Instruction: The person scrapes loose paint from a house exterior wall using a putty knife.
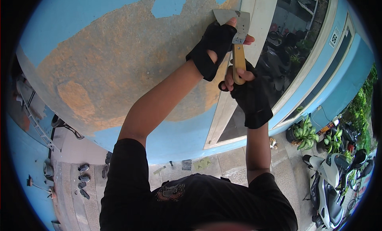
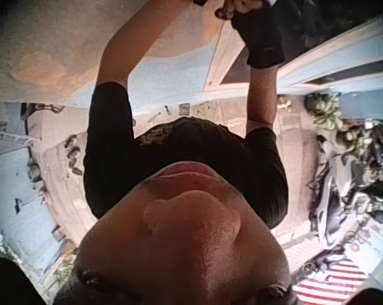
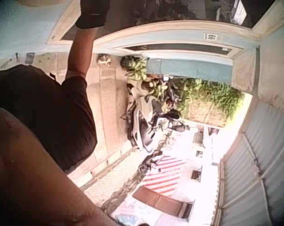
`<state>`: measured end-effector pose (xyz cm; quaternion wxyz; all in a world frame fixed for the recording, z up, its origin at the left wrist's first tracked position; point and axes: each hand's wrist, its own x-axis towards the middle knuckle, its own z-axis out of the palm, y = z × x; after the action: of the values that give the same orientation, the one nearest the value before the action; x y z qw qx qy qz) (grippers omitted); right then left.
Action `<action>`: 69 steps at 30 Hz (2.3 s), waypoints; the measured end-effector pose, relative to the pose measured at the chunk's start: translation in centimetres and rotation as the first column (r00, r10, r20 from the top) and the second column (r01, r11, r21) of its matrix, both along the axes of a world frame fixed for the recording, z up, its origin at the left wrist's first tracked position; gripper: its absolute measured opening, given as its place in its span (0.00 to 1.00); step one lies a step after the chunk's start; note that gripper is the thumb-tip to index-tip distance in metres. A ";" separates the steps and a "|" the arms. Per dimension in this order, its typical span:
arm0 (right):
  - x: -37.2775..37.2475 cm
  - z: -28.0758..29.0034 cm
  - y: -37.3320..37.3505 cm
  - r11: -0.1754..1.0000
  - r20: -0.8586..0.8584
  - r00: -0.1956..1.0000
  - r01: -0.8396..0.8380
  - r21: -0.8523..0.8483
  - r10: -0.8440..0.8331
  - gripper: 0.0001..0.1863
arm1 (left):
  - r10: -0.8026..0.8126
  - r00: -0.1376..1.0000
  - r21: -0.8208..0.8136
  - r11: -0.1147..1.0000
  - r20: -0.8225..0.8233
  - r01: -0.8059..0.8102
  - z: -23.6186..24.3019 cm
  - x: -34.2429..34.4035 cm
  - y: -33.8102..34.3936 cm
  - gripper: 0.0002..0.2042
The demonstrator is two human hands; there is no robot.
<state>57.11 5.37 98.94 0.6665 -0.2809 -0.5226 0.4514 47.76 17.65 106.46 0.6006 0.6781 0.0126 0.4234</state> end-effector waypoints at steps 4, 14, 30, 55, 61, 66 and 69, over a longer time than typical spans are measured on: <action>-0.9 -0.1 1.2 0.934 -0.263 0.896 -0.341 0.105 0.357 0.22 | 0.125 0.989 -0.108 0.985 -0.081 -0.133 0.3 -0.4 -1.0 0.25; -2.2 1.6 1.1 0.995 -0.039 0.997 0.062 0.079 -0.060 0.19 | 0.149 0.988 -0.026 0.988 -0.031 -0.150 1.3 0.0 -1.3 0.25; 0.3 2.4 0.6 0.988 0.063 0.990 0.119 0.096 -0.126 0.16 | 0.264 0.959 -0.093 0.962 0.104 -0.255 1.0 2.2 -2.6 0.23; 5.9 0.3 0.5 0.997 0.217 0.974 -0.068 0.027 0.061 0.56 | 0.254 0.964 -0.064 0.966 0.074 -0.250 -1.0 1.6 -2.3 0.24; 5.7 0.2 -0.4 0.973 0.154 0.963 -0.229 0.024 0.222 0.76 | 0.270 0.960 -0.103 0.960 0.080 -0.262 -1.3 1.0 -2.9 0.26; 5.4 -0.4 -0.7 0.971 0.028 0.974 -0.224 0.083 0.223 0.80 | 0.300 0.935 -0.123 0.952 0.191 -0.281 -1.2 0.6 -3.3 0.27; 5.5 -0.8 0.1 0.977 0.284 0.959 -0.065 0.203 0.005 0.68 | 0.354 0.905 -0.103 0.935 0.237 -0.339 -1.2 0.2 -3.5 0.27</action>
<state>62.62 5.48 98.09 0.6032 -0.2608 -0.6617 0.3609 47.96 14.16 105.25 0.5323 0.5877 0.0690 0.6054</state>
